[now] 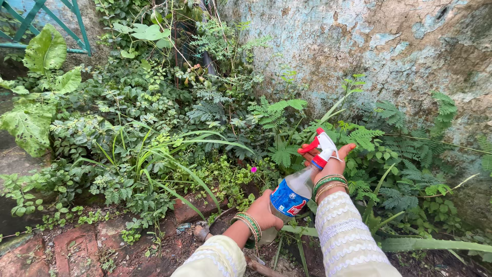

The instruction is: The person digs in the soil with a hand hoe and then rinses a plastic bottle and a spray nozzle in a bucket of water before screwing the nozzle onto the bottle.

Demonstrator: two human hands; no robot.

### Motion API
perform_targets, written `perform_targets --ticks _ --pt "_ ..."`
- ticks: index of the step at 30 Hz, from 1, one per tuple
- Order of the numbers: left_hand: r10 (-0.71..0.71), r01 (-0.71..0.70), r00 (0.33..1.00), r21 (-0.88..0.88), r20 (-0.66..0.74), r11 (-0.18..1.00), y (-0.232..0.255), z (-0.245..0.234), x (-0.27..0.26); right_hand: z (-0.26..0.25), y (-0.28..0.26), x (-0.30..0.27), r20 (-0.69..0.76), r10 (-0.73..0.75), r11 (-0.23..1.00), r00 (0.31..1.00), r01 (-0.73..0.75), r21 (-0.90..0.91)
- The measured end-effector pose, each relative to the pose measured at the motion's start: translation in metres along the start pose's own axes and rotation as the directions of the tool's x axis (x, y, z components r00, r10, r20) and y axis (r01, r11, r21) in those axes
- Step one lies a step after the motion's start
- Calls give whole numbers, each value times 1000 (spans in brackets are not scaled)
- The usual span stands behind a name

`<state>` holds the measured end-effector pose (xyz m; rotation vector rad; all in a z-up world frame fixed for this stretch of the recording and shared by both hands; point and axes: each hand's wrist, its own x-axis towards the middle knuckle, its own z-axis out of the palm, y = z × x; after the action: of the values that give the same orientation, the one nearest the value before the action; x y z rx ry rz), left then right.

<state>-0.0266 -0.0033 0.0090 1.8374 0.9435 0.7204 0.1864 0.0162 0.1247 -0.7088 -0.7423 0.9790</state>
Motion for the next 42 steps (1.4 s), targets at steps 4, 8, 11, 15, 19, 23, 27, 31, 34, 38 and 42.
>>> perform_targets --ticks 4,8,11,15,19,23,27,31,34,38,42 --pt "-32 31 999 66 21 997 3 0 -1 -7 2 4 -50 22 1000 999 -21 22" --pt "-32 30 999 46 26 998 7 1 -4 -12 4 6 -46 23 1000 999 -23 5" --pt "-51 48 998 58 40 997 9 0 -6 -17 6 10 -101 64 997 993 -61 37" --pt "-31 29 999 61 39 998 8 0 -4 -21 7 13 -19 22 999 1000 -21 40" --pt "-25 25 1000 46 1 999 3 -5 0 -21 -6 7 110 61 995 992 -69 66" --pt "-28 36 991 59 -130 998 0 -11 6 -3 -16 -15 174 181 982 968 -170 -80" --pt "40 -50 965 -31 -261 998 4 -11 14 16 2 -19 369 258 926 893 -120 -358" --pt "106 -92 990 143 -94 985 -2 -26 28 25 32 -11 280 90 904 956 40 -426" --pt "69 1 993 613 -91 790 2 -69 60 16 51 -8 320 63 880 945 99 -465" --pt "360 -445 745 -17 -561 895 33 -127 69 7 82 -10 376 208 830 903 40 -556" --pt "357 -425 888 -225 -289 877 63 -132 45 12 91 -10 478 290 853 829 2 -521"
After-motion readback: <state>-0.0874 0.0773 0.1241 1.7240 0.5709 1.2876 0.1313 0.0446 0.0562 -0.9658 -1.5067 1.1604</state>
